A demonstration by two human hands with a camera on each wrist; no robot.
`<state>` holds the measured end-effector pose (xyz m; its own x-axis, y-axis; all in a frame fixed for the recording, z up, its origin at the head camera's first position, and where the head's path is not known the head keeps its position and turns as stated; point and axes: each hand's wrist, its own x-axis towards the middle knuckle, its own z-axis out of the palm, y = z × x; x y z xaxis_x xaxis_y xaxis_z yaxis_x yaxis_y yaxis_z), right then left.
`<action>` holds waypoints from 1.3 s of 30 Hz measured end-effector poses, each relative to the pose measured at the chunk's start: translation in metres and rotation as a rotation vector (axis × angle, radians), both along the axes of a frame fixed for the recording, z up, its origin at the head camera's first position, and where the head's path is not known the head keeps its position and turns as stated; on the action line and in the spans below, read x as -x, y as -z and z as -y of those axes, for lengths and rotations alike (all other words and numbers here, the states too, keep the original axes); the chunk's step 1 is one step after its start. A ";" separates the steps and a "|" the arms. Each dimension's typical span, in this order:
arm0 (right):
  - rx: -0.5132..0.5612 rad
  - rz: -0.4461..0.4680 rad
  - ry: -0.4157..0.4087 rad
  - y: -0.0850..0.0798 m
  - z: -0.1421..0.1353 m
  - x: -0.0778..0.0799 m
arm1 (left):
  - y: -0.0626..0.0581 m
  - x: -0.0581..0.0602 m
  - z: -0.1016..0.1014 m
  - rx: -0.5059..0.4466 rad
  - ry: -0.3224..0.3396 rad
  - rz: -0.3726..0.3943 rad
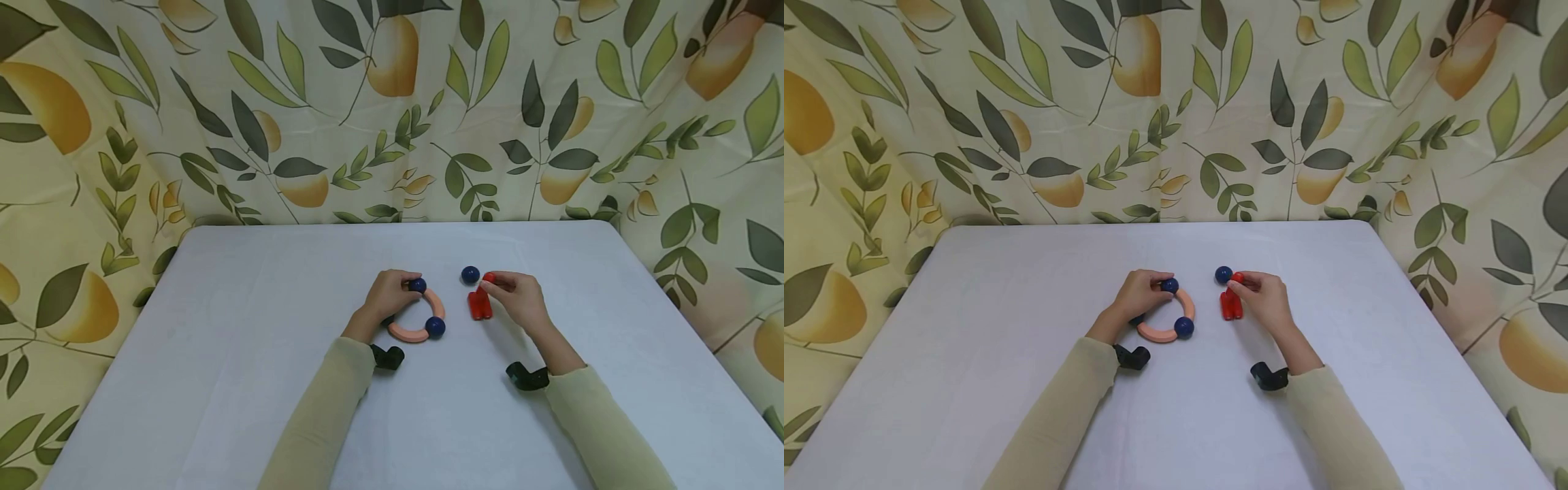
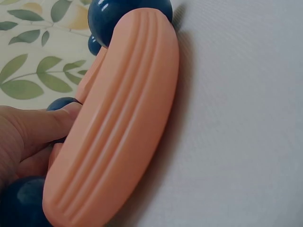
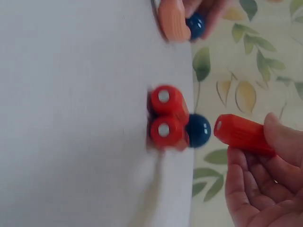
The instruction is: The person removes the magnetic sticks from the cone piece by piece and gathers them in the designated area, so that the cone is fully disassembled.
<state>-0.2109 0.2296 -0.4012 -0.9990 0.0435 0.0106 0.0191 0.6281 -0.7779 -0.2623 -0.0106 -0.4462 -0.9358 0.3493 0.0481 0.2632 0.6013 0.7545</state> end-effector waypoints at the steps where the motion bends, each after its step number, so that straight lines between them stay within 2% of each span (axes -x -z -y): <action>1: -0.002 0.016 0.004 -0.001 -0.005 -0.001 | 0.000 0.000 0.000 -0.001 0.001 0.000; 10: -0.074 0.200 0.016 0.003 -0.031 -0.010 | -0.002 0.000 0.001 -0.009 0.002 -0.004; 16: -0.047 0.307 0.053 0.009 -0.036 -0.005 | -0.002 0.001 0.000 -0.012 -0.002 -0.002; 28: -0.066 0.327 0.105 0.014 -0.030 0.011 | 0.001 0.001 0.000 -0.006 0.006 0.006; 39: -0.104 0.353 0.112 0.012 -0.018 0.010 | -0.003 0.000 0.002 0.018 0.018 -0.005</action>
<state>-0.2210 0.2477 -0.4135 -0.9312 0.1690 -0.3230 0.3471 0.6820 -0.6438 -0.2623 -0.0126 -0.4435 -0.9289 0.3673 0.0466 0.2783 0.6095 0.7423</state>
